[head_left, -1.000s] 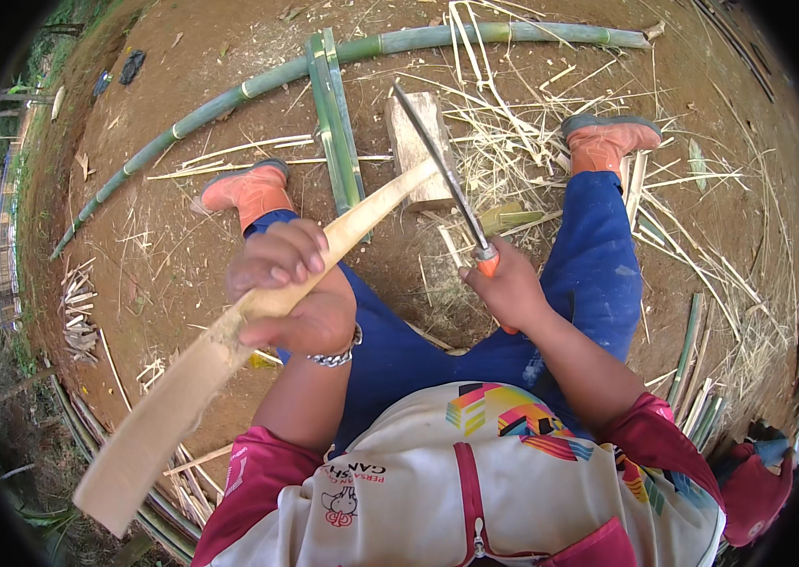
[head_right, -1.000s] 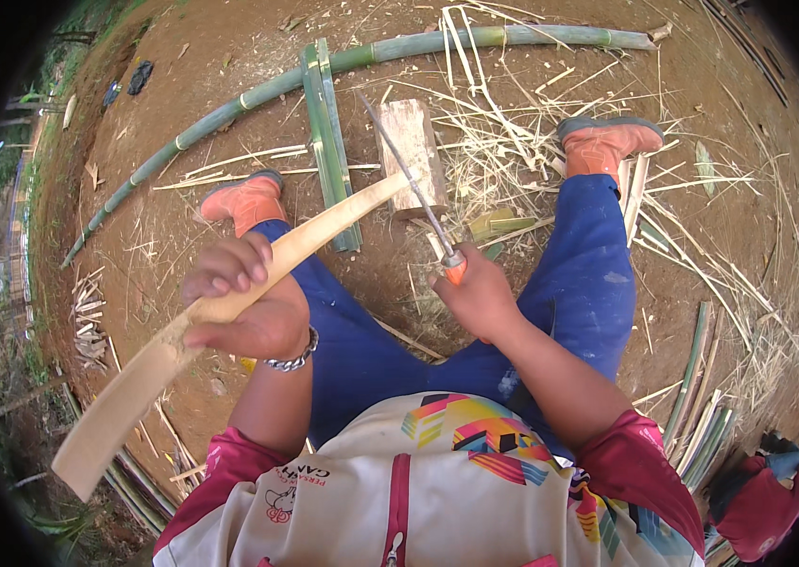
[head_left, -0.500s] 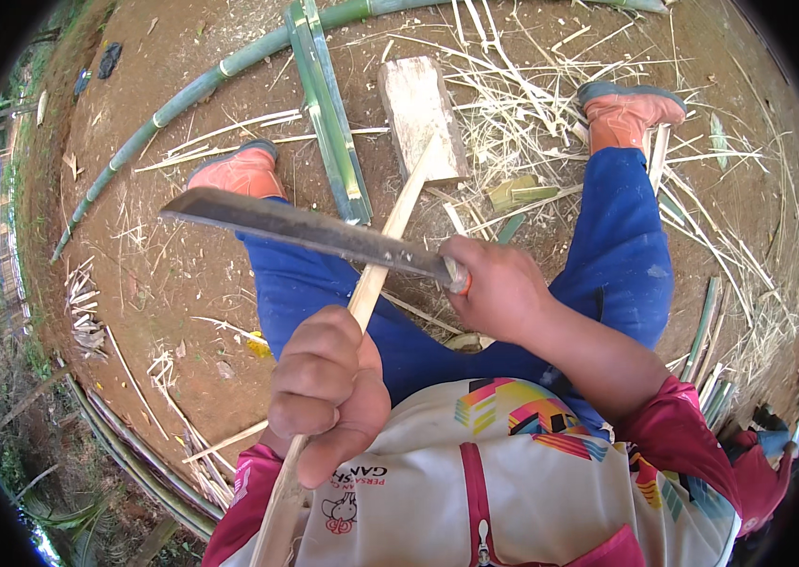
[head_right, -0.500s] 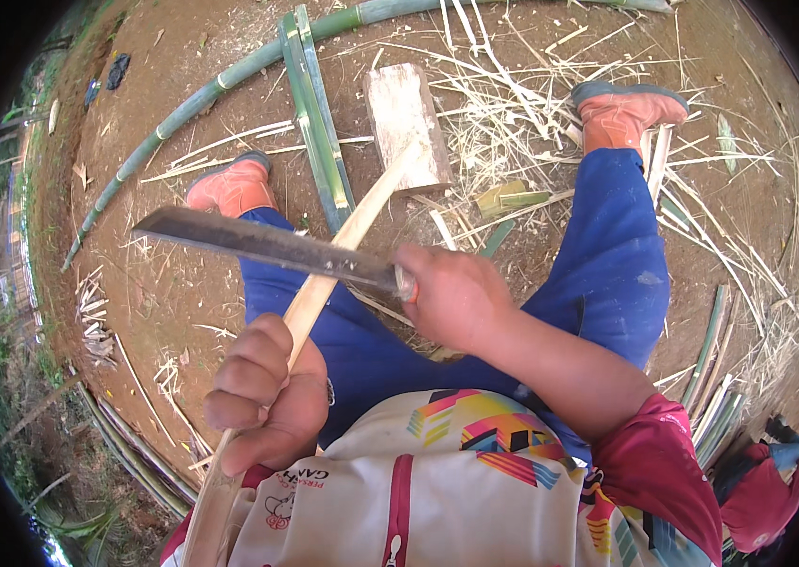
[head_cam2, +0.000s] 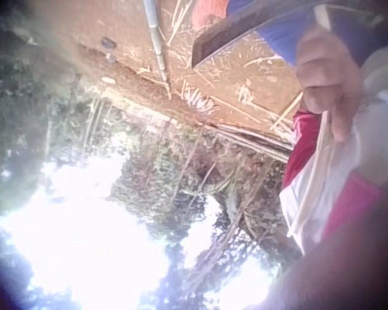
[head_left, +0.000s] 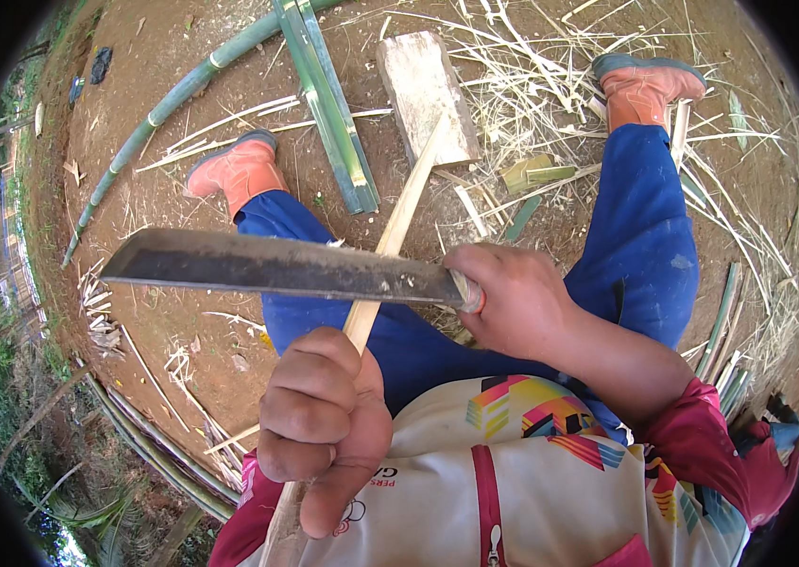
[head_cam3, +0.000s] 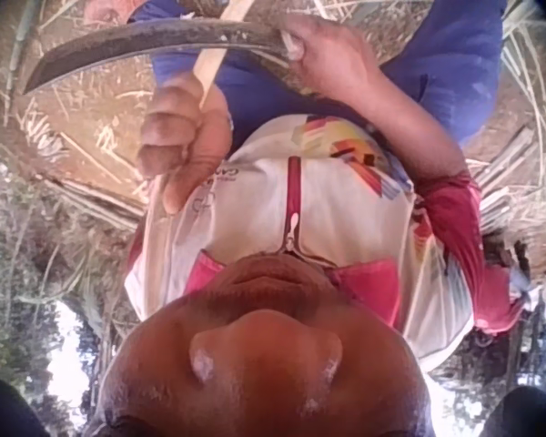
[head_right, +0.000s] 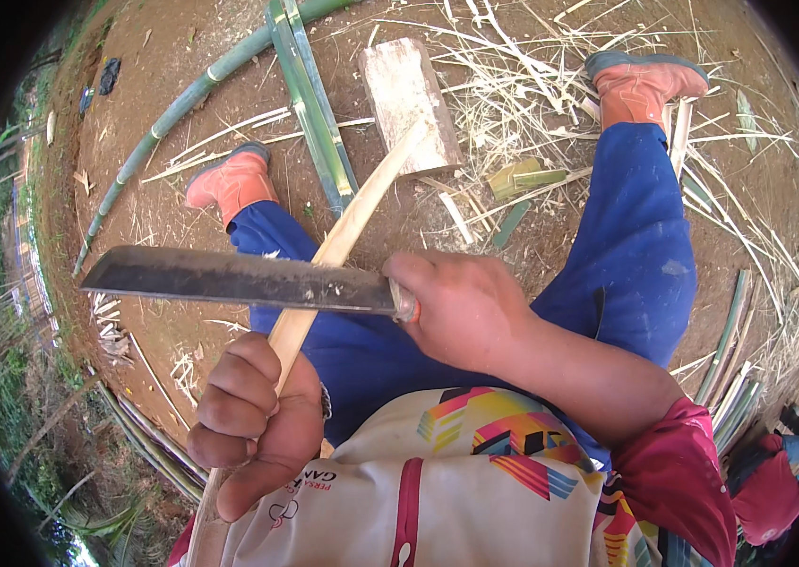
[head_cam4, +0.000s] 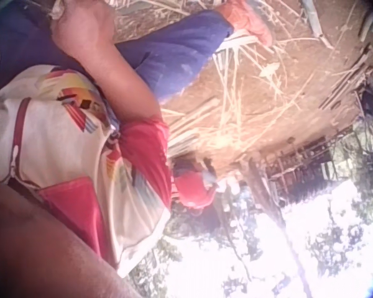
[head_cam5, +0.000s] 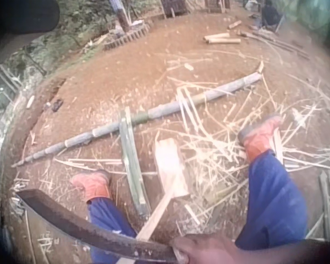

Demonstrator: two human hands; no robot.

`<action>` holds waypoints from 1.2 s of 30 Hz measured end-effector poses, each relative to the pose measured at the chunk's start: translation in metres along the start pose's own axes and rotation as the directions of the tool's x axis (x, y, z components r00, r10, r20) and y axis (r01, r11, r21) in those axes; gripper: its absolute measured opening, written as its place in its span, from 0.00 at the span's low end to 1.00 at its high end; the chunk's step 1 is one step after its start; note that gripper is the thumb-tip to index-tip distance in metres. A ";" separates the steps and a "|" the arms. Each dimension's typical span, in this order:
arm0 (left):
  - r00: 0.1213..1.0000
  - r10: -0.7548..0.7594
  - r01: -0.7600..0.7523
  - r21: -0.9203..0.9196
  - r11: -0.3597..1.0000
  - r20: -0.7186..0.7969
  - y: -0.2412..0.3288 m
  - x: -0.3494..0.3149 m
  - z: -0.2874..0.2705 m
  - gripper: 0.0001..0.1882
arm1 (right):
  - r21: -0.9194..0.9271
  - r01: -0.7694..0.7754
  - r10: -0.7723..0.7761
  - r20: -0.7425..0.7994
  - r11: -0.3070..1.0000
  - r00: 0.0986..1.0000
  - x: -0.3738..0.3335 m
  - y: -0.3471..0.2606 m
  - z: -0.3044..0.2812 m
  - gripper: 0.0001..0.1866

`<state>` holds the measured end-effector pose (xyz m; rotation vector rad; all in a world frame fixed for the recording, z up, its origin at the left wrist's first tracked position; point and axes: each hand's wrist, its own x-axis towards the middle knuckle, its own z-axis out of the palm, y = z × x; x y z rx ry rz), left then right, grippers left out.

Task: The person sits on the ground and uses a large knife to shave a long piece of bamboo. They hold the bamboo with one hand and repeatedly scrape the blade along its length to remove the outer layer, creating thin strips of bamboo.

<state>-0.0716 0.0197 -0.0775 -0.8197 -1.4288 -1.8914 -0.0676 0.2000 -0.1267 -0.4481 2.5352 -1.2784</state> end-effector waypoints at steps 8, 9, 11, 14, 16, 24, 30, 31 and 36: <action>1.000 0.005 -0.004 0.006 1.000 -0.020 0.001 -0.001 0.001 0.30 | -0.036 -0.032 0.032 0.002 0.999 0.999 -0.001 0.006 0.002 0.13; 1.000 -0.001 0.001 0.009 1.000 -0.010 0.001 -0.001 0.000 0.30 | -0.055 -0.030 0.030 -0.011 0.998 0.999 0.000 0.009 0.005 0.13; 1.000 0.002 -0.002 0.008 1.000 -0.006 -0.001 0.000 0.002 0.30 | -0.082 -0.112 0.112 -0.002 0.990 0.994 0.001 0.016 0.008 0.13; 1.000 -0.002 0.002 0.017 1.000 -0.026 0.002 0.000 0.003 0.29 | -0.051 -0.064 0.066 0.020 0.997 0.998 0.000 0.006 0.002 0.13; 0.999 -0.005 0.006 0.024 1.000 -0.038 0.003 0.001 0.003 0.29 | -0.055 -0.073 0.074 0.024 0.996 0.997 0.001 0.009 0.003 0.12; 0.998 -0.021 0.022 0.031 0.999 -0.052 0.002 0.000 0.004 0.28 | -0.064 -0.039 0.041 0.037 0.997 0.998 0.009 0.019 0.005 0.09; 0.999 -0.047 0.047 0.013 0.999 -0.005 -0.001 0.006 0.005 0.26 | -0.088 -0.119 0.124 0.048 0.989 0.991 0.022 0.032 0.003 0.08; 0.998 -0.059 0.059 -0.005 0.998 -0.003 -0.001 0.007 0.006 0.26 | -0.063 -0.075 0.078 0.052 0.995 0.996 0.019 0.026 0.002 0.09; 0.997 -0.076 0.076 -0.012 0.997 -0.016 -0.004 0.018 0.003 0.26 | -0.095 -0.139 0.144 0.048 0.986 0.988 0.035 0.052 0.004 0.09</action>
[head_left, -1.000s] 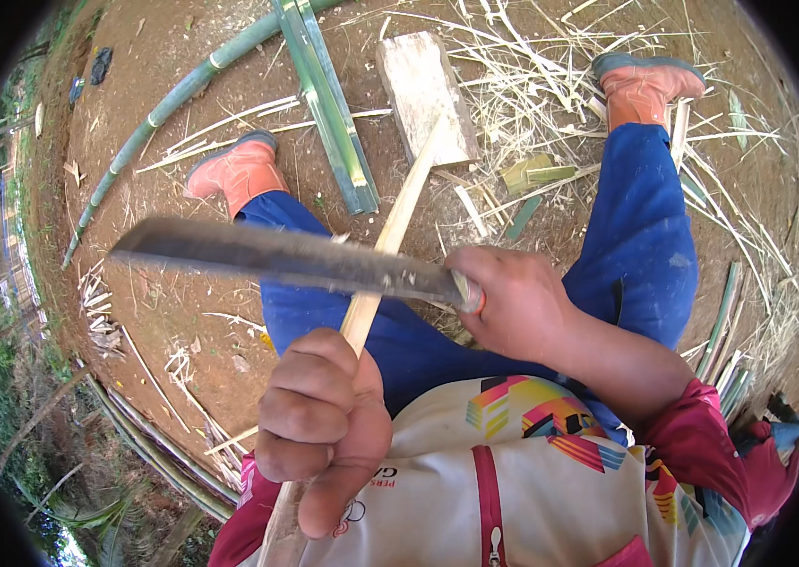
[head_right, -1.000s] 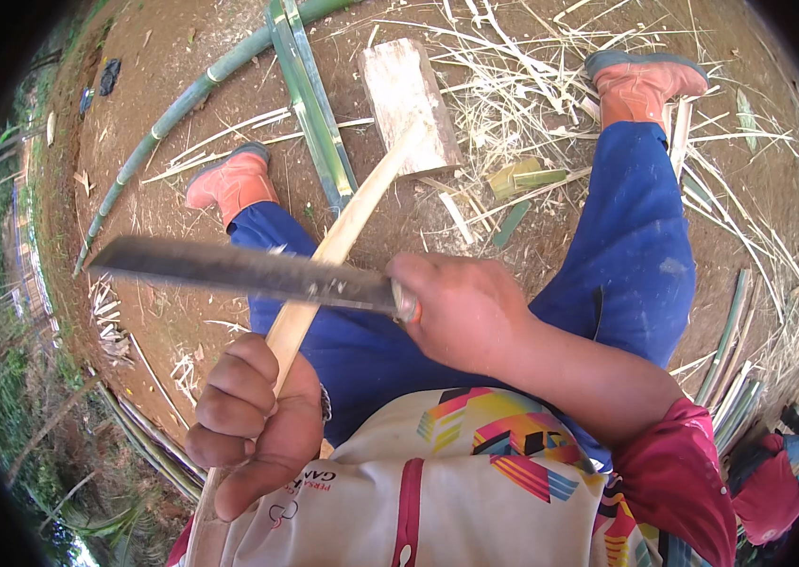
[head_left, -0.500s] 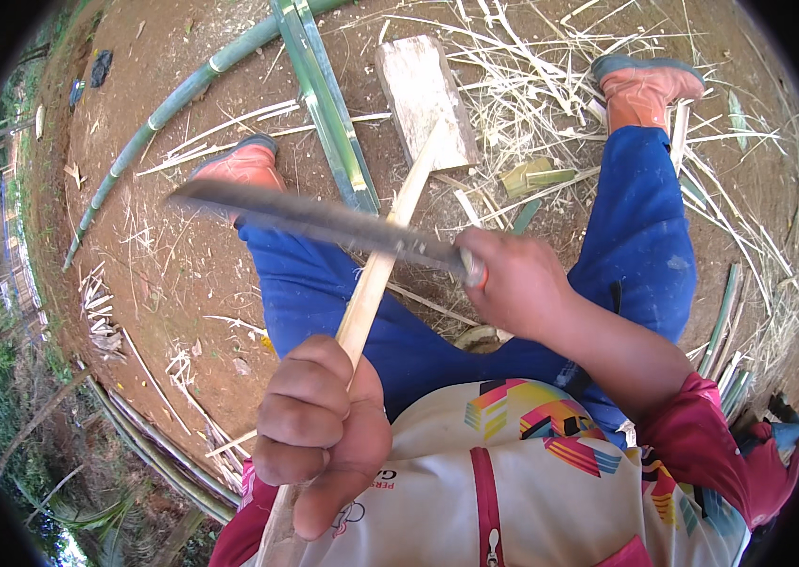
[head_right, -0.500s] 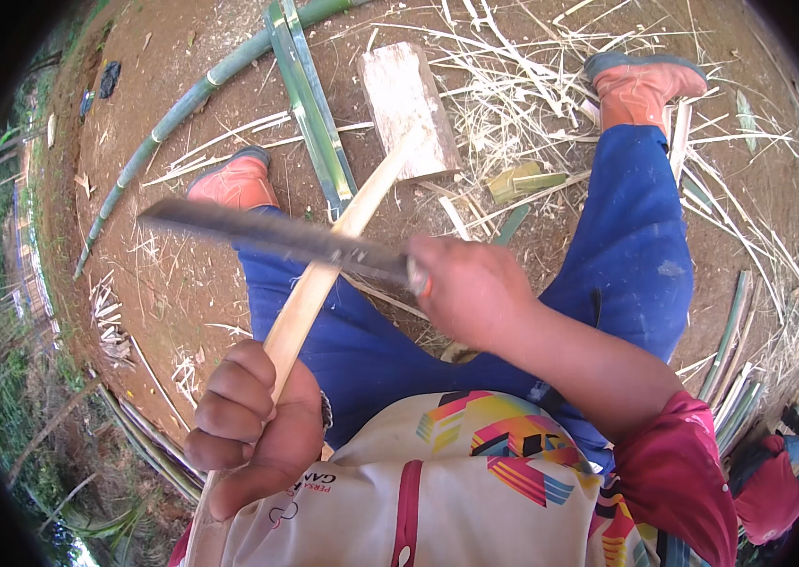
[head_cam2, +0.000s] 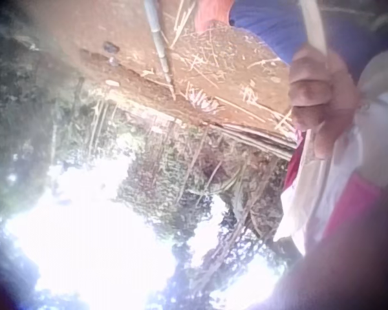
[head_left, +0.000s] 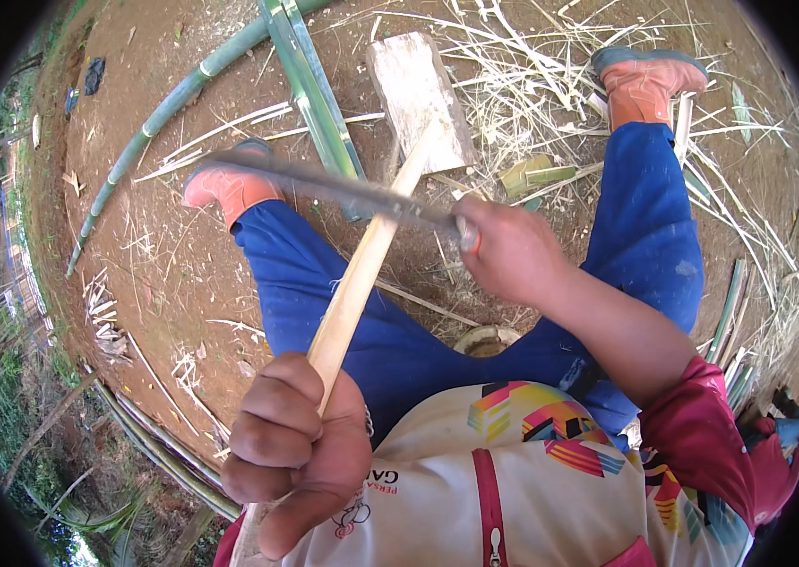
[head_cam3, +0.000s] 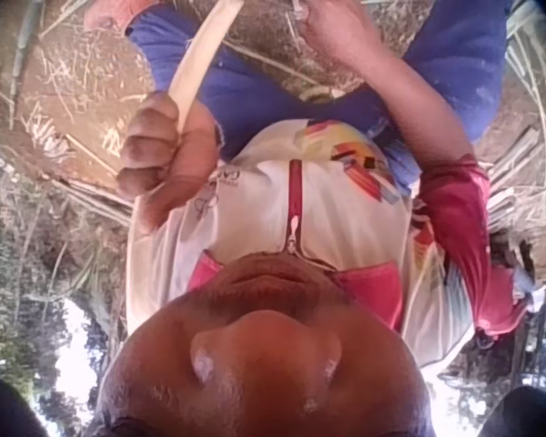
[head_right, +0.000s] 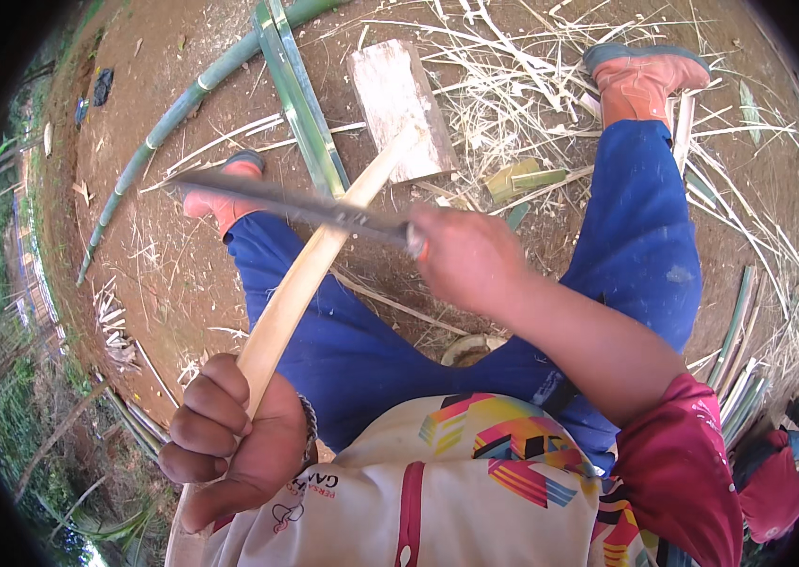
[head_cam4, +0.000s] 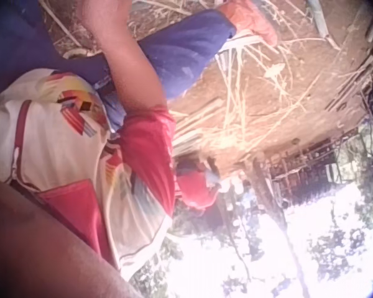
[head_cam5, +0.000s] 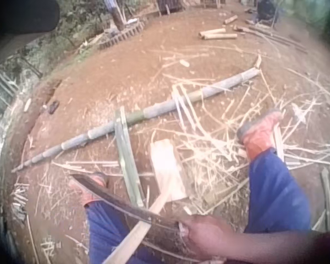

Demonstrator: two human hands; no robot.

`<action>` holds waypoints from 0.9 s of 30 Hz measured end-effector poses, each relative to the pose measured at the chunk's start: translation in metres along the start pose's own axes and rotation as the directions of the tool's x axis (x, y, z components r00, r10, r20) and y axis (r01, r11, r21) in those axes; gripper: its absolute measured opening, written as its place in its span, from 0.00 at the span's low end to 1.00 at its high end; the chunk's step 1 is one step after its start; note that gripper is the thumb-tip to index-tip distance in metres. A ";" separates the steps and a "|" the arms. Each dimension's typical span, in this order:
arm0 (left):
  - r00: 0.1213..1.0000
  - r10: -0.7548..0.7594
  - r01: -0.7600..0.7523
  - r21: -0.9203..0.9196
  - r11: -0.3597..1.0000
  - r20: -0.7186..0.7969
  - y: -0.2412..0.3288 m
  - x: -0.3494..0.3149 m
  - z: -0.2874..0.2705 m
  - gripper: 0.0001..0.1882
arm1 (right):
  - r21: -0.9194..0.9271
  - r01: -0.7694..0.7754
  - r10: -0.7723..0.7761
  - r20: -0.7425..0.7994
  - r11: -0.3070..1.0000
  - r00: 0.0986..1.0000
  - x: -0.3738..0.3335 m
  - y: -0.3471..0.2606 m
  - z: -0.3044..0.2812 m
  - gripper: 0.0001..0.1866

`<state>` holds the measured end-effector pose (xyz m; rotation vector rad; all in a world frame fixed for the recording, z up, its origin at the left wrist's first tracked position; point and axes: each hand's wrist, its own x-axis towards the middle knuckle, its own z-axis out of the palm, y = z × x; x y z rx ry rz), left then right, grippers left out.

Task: The person sits on the ground and uses a large knife to shave a long piece of bamboo. They hold the bamboo with one hand and repeatedly scrape the blade along its length to remove the outer layer, creating thin strips of bamboo.

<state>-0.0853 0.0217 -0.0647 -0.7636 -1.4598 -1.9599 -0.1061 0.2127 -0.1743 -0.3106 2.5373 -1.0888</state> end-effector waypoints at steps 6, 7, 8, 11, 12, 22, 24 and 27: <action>0.996 -0.015 0.011 -0.057 0.998 -0.084 -0.008 0.000 -0.002 0.26 | 0.022 0.109 -0.110 0.047 0.994 0.993 -0.003 -0.012 -0.006 0.10; 0.997 -0.014 0.009 -0.069 0.998 -0.079 -0.009 0.004 0.002 0.26 | 0.018 0.018 -0.019 0.063 1.000 0.998 0.001 -0.005 -0.007 0.10; 0.997 -0.011 0.006 -0.066 0.998 -0.070 -0.009 0.006 0.004 0.26 | 0.009 -0.061 0.060 0.081 0.998 0.995 0.009 0.006 -0.004 0.10; 0.995 -0.007 0.002 -0.048 0.999 -0.096 -0.008 0.007 0.004 0.26 | -0.001 -0.121 0.120 0.082 0.993 0.989 0.018 0.025 -0.001 0.10; 0.991 -0.002 -0.002 -0.031 1.000 -0.135 -0.006 0.007 0.005 0.26 | 0.016 -0.098 0.096 0.092 0.995 0.991 0.014 0.022 -0.001 0.10; 0.970 0.074 -0.060 0.067 0.996 -0.230 -0.014 0.013 0.014 0.25 | -0.020 -0.157 0.158 0.115 0.987 0.981 0.020 0.043 0.005 0.10; 0.974 0.075 -0.067 0.047 0.997 -0.214 -0.017 0.013 0.012 0.25 | 0.002 -0.088 0.087 0.125 0.996 0.988 0.019 0.037 0.006 0.11; 0.980 0.066 -0.062 0.027 0.998 -0.187 -0.018 0.014 0.010 0.24 | 0.004 -0.083 0.083 0.088 0.997 0.993 0.023 0.041 0.007 0.10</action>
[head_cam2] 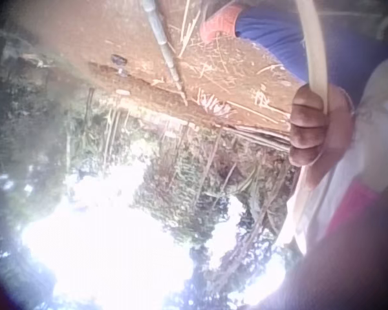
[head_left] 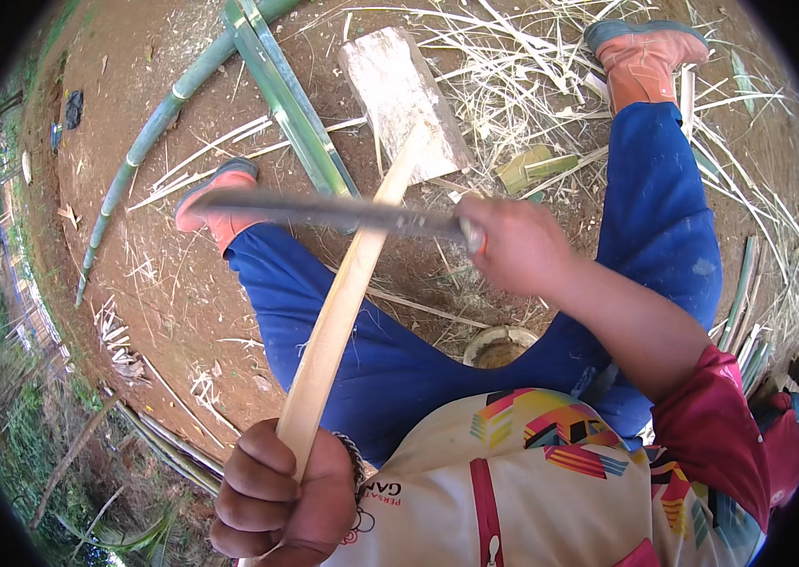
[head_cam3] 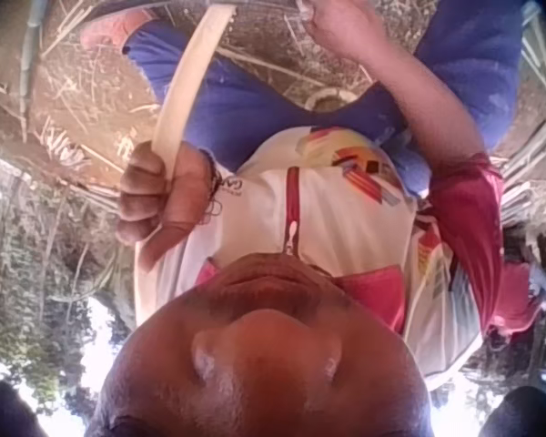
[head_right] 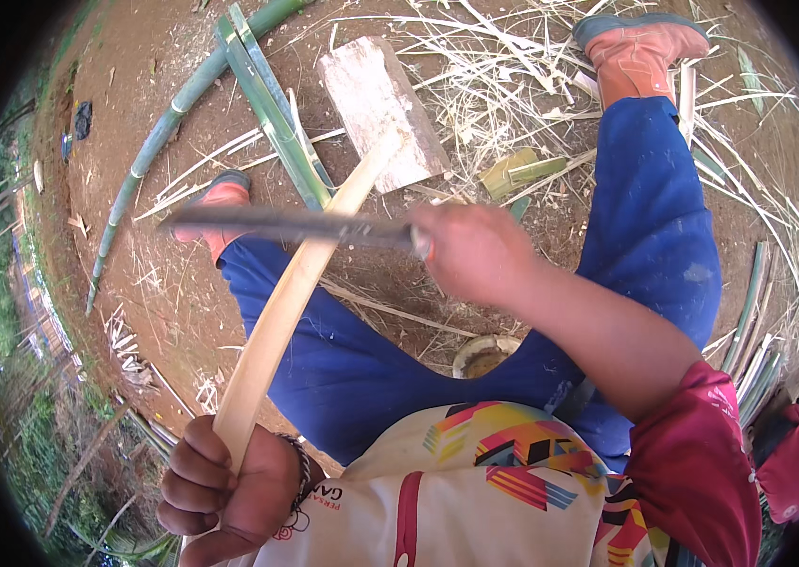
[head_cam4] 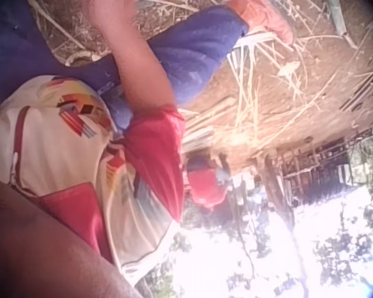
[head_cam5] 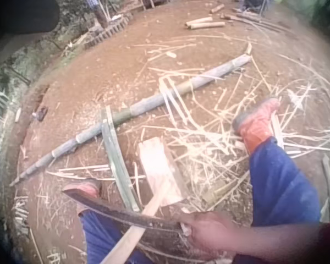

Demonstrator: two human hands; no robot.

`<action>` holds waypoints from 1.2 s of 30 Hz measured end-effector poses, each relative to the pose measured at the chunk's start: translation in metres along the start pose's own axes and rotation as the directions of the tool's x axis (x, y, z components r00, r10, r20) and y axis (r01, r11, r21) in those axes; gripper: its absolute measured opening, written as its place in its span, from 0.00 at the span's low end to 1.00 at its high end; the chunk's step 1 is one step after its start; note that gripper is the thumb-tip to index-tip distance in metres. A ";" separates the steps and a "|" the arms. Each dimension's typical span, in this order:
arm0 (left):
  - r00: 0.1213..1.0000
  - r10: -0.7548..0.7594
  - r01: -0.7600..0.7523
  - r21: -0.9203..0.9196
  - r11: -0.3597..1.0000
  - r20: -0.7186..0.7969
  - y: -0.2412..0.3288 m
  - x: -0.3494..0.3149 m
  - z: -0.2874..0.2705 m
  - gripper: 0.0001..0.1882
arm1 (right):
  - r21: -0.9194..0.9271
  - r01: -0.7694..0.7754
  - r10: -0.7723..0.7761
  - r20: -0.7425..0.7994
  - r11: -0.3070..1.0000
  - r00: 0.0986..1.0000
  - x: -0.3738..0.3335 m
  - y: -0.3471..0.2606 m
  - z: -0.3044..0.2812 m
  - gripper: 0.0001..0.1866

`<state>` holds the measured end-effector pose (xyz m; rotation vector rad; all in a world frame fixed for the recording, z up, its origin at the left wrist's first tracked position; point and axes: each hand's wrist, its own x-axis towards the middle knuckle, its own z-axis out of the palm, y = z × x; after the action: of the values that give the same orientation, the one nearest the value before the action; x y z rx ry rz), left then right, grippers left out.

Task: The person sits on the ground and uses a large knife to shave a long piece of bamboo. They hold the bamboo with one hand and repeatedly scrape the blade along its length to remove the outer layer, creating thin strips of bamboo.

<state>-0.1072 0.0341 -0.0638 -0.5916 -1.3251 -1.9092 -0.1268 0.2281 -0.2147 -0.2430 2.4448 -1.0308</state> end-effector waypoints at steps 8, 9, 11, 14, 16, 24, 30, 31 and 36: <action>1.000 -0.008 0.008 0.008 1.000 0.001 0.003 0.001 -0.004 0.24 | -0.026 -0.073 0.074 0.032 0.997 0.997 0.010 0.008 0.001 0.14; 1.000 -0.016 0.016 0.003 1.000 0.016 0.003 0.001 -0.005 0.24 | -0.029 -0.061 0.062 0.020 0.998 0.998 0.012 0.013 0.003 0.14; 0.999 -0.016 0.017 -0.019 1.000 0.037 0.001 0.002 -0.005 0.24 | -0.042 -0.197 0.196 -0.016 0.980 0.980 0.024 0.037 0.013 0.12; 0.999 -0.006 0.007 -0.028 1.000 0.033 0.000 0.002 -0.005 0.24 | -0.060 -0.197 0.197 -0.008 0.979 0.980 0.023 0.035 0.012 0.12; 1.000 -0.005 0.005 -0.017 1.000 0.017 0.002 0.000 -0.007 0.24 | -0.054 -0.134 0.137 0.059 0.990 0.989 0.017 0.018 0.001 0.17; 0.999 0.008 -0.006 -0.053 0.999 0.036 -0.001 0.003 -0.006 0.24 | -0.051 -0.248 0.248 -0.012 0.967 0.969 0.032 0.047 0.015 0.16; 1.000 0.016 -0.015 -0.040 0.999 0.027 0.000 0.001 -0.006 0.24 | 0.008 -0.293 0.293 -0.044 0.956 0.955 0.037 0.063 0.025 0.16; 0.999 0.013 -0.012 -0.037 0.999 0.034 0.000 0.001 -0.006 0.24 | -0.010 -0.294 0.293 -0.035 0.956 0.955 0.037 0.064 0.025 0.16; 0.999 0.003 -0.001 -0.039 0.999 0.047 0.003 -0.001 -0.007 0.24 | -0.009 -0.227 0.225 -0.075 0.974 0.971 0.033 0.058 0.024 0.16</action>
<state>-0.1037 0.0270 -0.0654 -0.6612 -1.3186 -1.9341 -0.1421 0.2426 -0.2825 0.0689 2.4781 -0.9334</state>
